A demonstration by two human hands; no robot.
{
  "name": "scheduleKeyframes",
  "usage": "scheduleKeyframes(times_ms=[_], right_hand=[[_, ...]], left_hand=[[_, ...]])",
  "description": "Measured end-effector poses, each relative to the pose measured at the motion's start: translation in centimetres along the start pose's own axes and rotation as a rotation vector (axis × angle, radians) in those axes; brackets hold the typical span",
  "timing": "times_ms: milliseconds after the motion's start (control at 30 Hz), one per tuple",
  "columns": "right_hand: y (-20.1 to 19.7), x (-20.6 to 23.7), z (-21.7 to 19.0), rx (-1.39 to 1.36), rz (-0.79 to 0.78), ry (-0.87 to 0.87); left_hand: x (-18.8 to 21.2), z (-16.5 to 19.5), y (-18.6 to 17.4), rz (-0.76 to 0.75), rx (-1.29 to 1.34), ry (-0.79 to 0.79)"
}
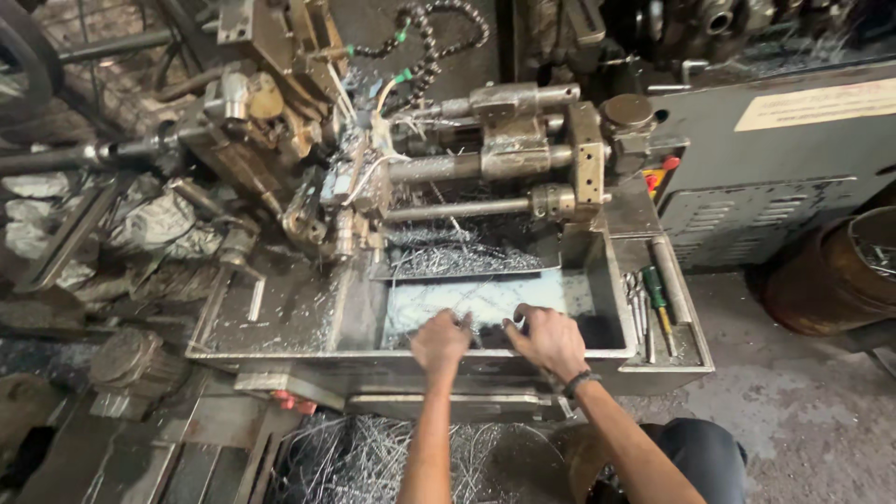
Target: The person removes metal swarf from a coolant tray beneath a running lathe. They gather the swarf by hand, lift it out of the tray, and drop it into a nearby container. The person repeats this process multiple times while the machine continues to produce chips.
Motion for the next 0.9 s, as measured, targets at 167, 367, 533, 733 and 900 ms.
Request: scheduleKeyframes(times_ms=[167, 367, 533, 733, 900], right_hand=[[-0.4, 0.3, 0.7, -0.001, 0.097, 0.013], [-0.2, 0.1, 0.7, -0.008, 0.075, 0.022], [-0.2, 0.2, 0.2, -0.010, 0.035, -0.034], [-0.8, 1.7, -1.9, -0.040, 0.104, -0.350], [0.4, 1.4, -1.5, 0.038, 0.074, -0.301]], left_hand=[[2.2, 5.0, 1.8, -0.121, 0.059, 0.053], [2.8, 6.2, 0.8, -0.122, 0.073, 0.033], [2.6, 5.9, 0.8, -0.073, 0.104, 0.018], [2.5, 5.6, 1.5, -0.080, 0.083, 0.017], [2.9, 6.0, 0.8, -0.106, 0.058, 0.015]])
Point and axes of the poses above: each hand's wrist, its own x-axis away from the middle knuckle, its own y-axis out of the palm, z = x × y, the point moved 10 cm from there along -x, towards the middle knuckle, and after that the axes turned 5 degrees about x, right-handed, at the moved point
